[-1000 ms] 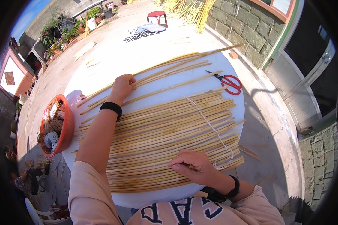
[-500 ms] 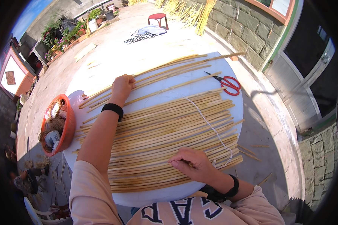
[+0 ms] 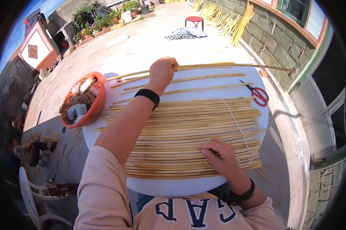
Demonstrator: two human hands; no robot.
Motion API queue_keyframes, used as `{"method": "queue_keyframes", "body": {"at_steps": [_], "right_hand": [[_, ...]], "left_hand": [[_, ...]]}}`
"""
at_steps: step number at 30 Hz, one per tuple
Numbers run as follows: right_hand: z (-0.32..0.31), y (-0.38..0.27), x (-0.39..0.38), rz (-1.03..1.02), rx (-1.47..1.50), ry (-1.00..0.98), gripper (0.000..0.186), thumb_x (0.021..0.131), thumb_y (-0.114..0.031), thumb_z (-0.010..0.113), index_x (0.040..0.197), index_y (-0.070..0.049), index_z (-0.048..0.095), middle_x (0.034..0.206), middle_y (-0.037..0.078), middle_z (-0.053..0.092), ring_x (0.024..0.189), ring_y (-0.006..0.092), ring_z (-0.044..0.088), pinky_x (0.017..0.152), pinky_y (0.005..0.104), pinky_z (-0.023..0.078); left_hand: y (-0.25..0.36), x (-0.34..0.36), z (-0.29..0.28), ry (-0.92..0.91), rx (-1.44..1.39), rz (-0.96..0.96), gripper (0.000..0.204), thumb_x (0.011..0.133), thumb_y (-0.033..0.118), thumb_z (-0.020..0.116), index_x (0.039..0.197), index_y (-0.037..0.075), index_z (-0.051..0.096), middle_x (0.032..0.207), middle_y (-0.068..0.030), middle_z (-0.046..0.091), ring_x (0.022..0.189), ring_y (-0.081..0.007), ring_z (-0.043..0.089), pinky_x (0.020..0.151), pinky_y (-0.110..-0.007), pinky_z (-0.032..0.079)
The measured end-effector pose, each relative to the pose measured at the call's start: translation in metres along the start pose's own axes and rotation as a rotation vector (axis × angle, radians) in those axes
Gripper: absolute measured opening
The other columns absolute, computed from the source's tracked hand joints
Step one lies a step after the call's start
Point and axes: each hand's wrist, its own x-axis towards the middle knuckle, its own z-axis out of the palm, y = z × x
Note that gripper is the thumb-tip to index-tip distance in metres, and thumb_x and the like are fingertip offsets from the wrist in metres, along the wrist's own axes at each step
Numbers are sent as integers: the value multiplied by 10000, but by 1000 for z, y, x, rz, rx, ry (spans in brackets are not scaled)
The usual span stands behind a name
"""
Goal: The person weaves together thin straw or bamboo sticks using white thread. The person repeatedly loops the thread around individual sticks to secure them into a flat mat, occasionally using shears to trim the ends.
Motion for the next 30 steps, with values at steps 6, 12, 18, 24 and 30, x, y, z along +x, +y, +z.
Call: {"method": "queue_keyframes", "body": {"at_steps": [6,12,18,24,30], "right_hand": [[5,-12,-5,-137,-99,77,127,798,-43,681,925,-52,691,762,33,482,706,145,490,598,250,393],[12,-16,-21,-116,-102,24,160,771,-49,712,930,-69,703,764,37,473,701,156,486,606,252,395],[20,-12,-30,-97,-97,-11,160,772,-37,711,930,-64,707,737,36,483,652,137,483,562,246,386],[27,-10,-35,-135,-56,6,164,761,-9,708,922,-38,702,731,49,513,621,130,480,524,235,368],[26,-4,-34,-239,-84,64,186,747,-3,719,928,-41,697,699,65,531,592,146,478,488,242,361]], "left_hand": [[18,-9,-20,-132,-140,-22,131,733,71,697,847,17,664,753,-99,666,662,-192,618,628,-295,488],[24,-41,-12,-245,-173,-79,144,727,71,706,851,11,663,720,-112,655,639,-198,601,611,-302,473],[18,-56,5,-234,-181,-135,98,736,78,649,831,66,670,807,-89,669,758,-263,624,689,-365,485],[13,-61,16,-193,-176,-133,125,746,85,669,862,39,664,794,-122,665,727,-268,628,671,-357,490],[14,-62,19,-230,-176,-178,123,742,108,679,849,48,673,778,-122,666,725,-269,629,674,-362,489]]}}
